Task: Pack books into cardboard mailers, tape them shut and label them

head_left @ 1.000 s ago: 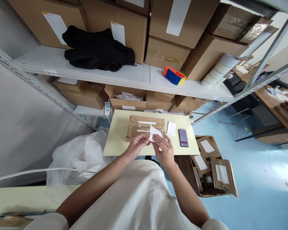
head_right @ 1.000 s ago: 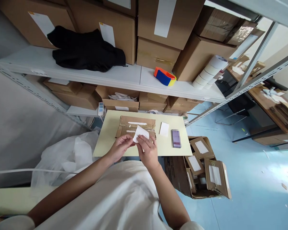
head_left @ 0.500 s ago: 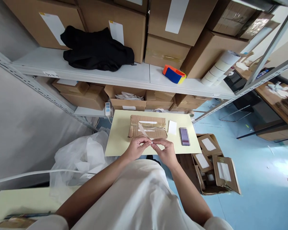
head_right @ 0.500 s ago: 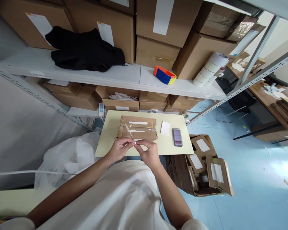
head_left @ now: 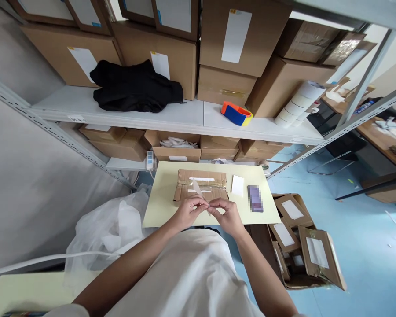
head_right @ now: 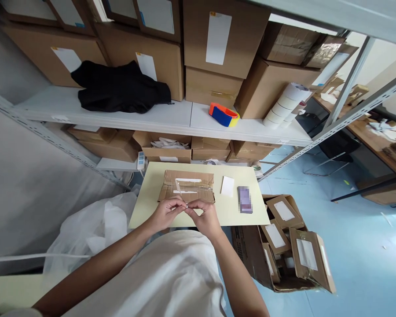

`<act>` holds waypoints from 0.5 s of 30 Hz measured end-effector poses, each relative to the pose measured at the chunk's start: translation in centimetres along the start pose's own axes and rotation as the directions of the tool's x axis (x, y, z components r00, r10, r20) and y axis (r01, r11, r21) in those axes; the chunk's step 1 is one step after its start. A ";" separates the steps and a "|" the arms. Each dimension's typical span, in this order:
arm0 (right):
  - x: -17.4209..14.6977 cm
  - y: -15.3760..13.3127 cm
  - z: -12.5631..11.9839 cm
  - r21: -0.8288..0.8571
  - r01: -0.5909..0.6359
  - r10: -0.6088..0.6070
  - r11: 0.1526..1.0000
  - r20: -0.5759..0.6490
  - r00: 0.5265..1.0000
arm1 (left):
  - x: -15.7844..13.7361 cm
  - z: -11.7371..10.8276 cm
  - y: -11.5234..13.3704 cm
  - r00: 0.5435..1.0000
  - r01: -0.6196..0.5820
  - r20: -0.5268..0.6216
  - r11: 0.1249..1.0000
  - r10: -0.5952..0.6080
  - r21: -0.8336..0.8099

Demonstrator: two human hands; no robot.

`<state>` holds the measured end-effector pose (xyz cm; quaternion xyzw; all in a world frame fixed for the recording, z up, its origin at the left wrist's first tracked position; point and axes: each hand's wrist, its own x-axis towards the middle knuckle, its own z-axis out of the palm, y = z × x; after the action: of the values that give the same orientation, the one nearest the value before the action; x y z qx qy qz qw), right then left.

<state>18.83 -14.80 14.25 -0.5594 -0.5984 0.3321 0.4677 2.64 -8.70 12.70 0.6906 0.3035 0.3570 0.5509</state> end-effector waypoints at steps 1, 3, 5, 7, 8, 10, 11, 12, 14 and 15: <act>0.2 0.1 -0.2 0.002 0.004 -0.004 1.000 0.008 1.000 | 0.2 0.1 0.1 1.000 0.005 0.003 1.000 -0.005 0.000; 0.6 0.4 -0.6 0.001 0.013 -0.013 1.000 0.011 1.000 | 0.6 0.2 0.0 1.000 0.014 0.000 1.000 -0.014 -0.003; 1.1 0.6 -0.8 -0.003 0.022 -0.022 1.000 0.019 1.000 | 0.9 0.2 -0.1 1.000 0.030 -0.005 1.000 -0.030 0.001; 1.4 0.9 -1.1 -0.002 0.022 -0.022 1.000 0.031 0.999 | 1.3 0.3 -0.4 0.999 0.051 -0.009 0.999 -0.051 0.011; 1.6 1.0 -1.2 0.002 0.018 -0.018 1.000 0.039 0.999 | 1.5 0.3 -0.5 0.998 0.060 -0.013 0.998 -0.060 0.015; 1.9 1.4 -1.5 0.012 0.002 -0.003 1.000 0.054 0.999 | 1.8 0.5 -0.6 0.997 0.073 -0.012 0.997 -0.073 0.024; 2.0 1.6 -1.6 0.017 -0.013 0.012 1.000 0.059 0.998 | 2.0 0.7 -0.6 0.997 0.078 -0.015 0.997 -0.077 0.026; 2.1 1.8 -1.7 0.023 -0.033 0.032 0.999 0.060 0.998 | 2.1 0.8 -0.6 0.996 0.084 -0.020 0.996 -0.083 0.028; 2.3 2.1 -1.8 0.035 -0.081 0.079 0.996 0.050 0.996 | 2.4 1.2 -0.4 0.994 0.105 -0.030 0.994 -0.104 0.030; 2.4 2.3 -1.8 0.040 -0.104 0.102 0.994 0.038 0.994 | 2.6 1.4 -0.3 0.992 0.118 -0.037 0.993 -0.117 0.025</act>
<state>21.45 -12.30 13.20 -0.5735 -0.5699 0.3781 0.4509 5.21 -7.28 12.60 0.6725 0.3584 0.3320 0.5560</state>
